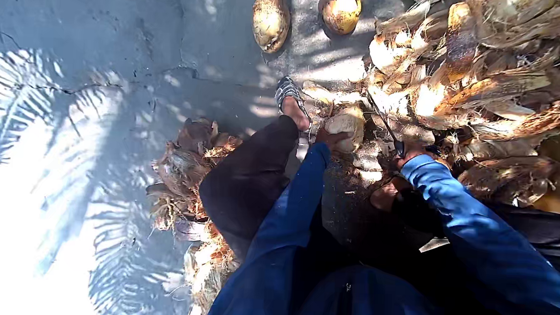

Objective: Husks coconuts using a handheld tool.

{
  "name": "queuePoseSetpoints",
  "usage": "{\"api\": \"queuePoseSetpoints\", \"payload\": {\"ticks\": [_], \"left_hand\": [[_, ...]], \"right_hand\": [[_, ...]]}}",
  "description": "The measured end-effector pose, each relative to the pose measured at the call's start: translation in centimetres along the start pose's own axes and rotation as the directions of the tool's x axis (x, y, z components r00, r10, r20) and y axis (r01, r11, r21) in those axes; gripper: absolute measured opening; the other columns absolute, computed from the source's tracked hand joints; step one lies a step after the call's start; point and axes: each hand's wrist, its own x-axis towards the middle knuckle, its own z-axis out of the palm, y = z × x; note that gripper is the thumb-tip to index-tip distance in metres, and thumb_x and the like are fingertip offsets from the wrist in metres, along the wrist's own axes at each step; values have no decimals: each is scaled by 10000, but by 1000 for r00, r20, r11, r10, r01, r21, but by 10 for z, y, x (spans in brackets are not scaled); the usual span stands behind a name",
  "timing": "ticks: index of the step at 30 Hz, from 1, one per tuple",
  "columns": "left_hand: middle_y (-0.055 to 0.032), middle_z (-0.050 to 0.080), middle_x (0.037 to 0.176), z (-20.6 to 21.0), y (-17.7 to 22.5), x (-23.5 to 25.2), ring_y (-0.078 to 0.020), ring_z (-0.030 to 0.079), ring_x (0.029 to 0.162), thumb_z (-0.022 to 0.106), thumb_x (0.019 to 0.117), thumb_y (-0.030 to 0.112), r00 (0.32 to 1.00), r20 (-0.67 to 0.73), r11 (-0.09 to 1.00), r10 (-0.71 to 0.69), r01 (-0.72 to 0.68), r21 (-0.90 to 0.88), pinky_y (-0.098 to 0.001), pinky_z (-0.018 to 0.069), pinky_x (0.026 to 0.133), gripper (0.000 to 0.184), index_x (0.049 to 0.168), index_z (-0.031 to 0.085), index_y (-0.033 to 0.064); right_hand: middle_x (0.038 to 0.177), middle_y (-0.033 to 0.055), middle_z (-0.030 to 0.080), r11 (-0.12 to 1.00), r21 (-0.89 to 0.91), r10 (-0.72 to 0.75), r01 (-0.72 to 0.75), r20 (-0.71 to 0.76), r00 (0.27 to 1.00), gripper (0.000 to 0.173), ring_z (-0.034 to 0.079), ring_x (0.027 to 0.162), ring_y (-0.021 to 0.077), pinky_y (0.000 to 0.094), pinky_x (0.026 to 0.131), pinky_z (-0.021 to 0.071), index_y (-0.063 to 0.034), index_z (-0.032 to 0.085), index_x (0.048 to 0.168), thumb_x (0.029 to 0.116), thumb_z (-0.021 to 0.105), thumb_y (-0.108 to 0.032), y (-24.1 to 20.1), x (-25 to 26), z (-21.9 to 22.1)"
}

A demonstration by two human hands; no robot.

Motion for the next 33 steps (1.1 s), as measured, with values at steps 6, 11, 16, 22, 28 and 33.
{"api": "queuePoseSetpoints", "payload": {"ticks": [6, 11, 16, 22, 28, 33], "left_hand": [[-231, 288, 1645, 20, 17, -32, -365, 379, 1480, 899, 779, 316, 956, -195, 879, 219, -106, 466, -512, 390, 1168, 1071, 1600, 272, 35], [-226, 205, 1673, 33, 14, -33, -394, 387, 1466, 959, 643, 346, 931, -175, 718, 320, -118, 686, -528, 428, 1137, 1249, 1619, 229, 72], [-237, 302, 1626, 29, 27, -23, -395, 472, 1397, 949, 665, 369, 950, -132, 654, 282, -89, 751, -524, 470, 1092, 1210, 1603, 258, 45], [-247, 297, 1621, 23, 32, -28, -406, 421, 1431, 966, 644, 380, 952, -93, 653, 292, -128, 746, -539, 418, 1130, 1223, 1588, 278, 21], [-253, 300, 1621, 26, 32, -27, -407, 420, 1438, 943, 690, 400, 958, -79, 653, 276, -126, 747, -540, 424, 1127, 1201, 1596, 249, 27], [-224, 300, 1630, 14, 41, -15, -398, 433, 1428, 978, 632, 387, 978, -45, 707, 205, -116, 697, -570, 445, 1106, 1232, 1599, 283, 69]], "right_hand": [[1231, 308, 661, 988, -155, 42, -22, 122, 992, 641, 621, 1190, 516, 687, 989, 475, -81, 479, 1467, 898, 765, -157, -38, -53, 4], [1220, 271, 669, 956, -294, 45, 2, 155, 987, 701, 646, 1173, 449, 629, 988, 494, -79, 459, 1461, 850, 778, -209, -25, -65, 15], [1230, 273, 675, 956, -289, 105, -41, 209, 972, 705, 645, 1170, 472, 652, 981, 488, -102, 467, 1489, 869, 774, -235, -31, -73, -2], [1310, 328, 617, 960, -280, 99, -30, 236, 967, 677, 600, 1226, 522, 684, 1002, 463, -44, 395, 1521, 939, 719, -164, -91, -21, -16], [1400, 318, 565, 957, -291, 56, 5, 202, 978, 592, 554, 1307, 499, 675, 1041, 436, 8, 406, 1505, 985, 651, -136, -143, 17, -24], [1345, 346, 587, 949, -309, 130, -66, 191, 973, 745, 580, 1247, 538, 701, 1005, 453, -93, 318, 1585, 950, 702, -163, -88, -13, -14]]}}
